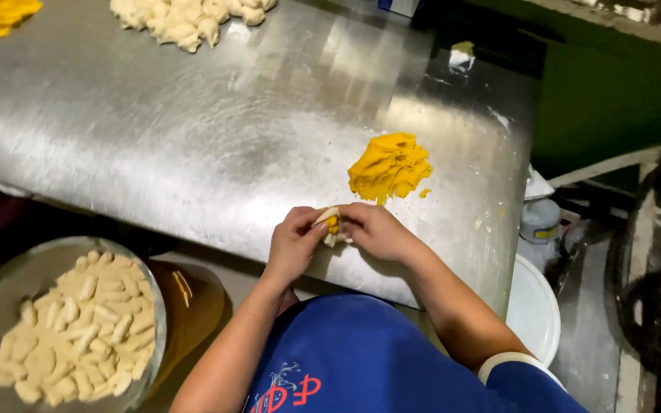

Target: Shape and combine pieces of dough on a stainless steel table in a bakery

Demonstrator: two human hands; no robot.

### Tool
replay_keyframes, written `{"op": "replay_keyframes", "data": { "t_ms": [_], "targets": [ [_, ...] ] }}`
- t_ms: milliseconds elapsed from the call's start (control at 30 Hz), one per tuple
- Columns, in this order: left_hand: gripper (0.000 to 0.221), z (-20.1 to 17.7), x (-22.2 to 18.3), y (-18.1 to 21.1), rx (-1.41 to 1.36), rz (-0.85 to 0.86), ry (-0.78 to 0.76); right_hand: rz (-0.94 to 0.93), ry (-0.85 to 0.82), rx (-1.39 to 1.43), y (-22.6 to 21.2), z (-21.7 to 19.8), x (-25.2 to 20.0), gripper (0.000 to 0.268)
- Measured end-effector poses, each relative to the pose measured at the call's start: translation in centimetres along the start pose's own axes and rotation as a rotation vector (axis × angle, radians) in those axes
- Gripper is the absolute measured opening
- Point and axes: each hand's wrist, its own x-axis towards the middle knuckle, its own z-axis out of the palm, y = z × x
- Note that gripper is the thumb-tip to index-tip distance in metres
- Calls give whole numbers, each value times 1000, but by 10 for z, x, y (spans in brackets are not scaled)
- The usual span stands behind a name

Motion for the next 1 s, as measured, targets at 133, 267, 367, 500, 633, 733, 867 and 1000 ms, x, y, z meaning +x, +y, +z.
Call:
{"op": "replay_keyframes", "data": {
  "t_ms": [133, 267, 367, 500, 633, 733, 867, 1000],
  "targets": [
    [31, -38, 10, -11, -29, -47, -20, 142, 299, 106, 39, -40, 21, 35],
    [30, -68, 8, -25, -208, -109, -46, 430, 719, -360, 127, -68, 61, 30],
    [28, -89, 21, -27, -214, -141, -87, 565, 734, -455, 146, -72, 81, 31],
    [27, -102, 33, -21, -264, -163, -109, 707, 800, -637, 167, -86, 59, 26],
    [32, -88, 46, -15, -405, -217, -155, 469, 755, 83, 97, -43, 35, 48],
    [34, -62, 49, -11, -669, -274, -227, 121, 288, 290, 37, 2, 37, 55],
    [31, -41, 46, 9, -608, -189, -265, 101, 277, 565, 44, 32, 43, 30],
    [29, -26, 42, -5, -178, 37, -192, 129, 325, 663, 85, 35, 36, 15]
  ]
}}
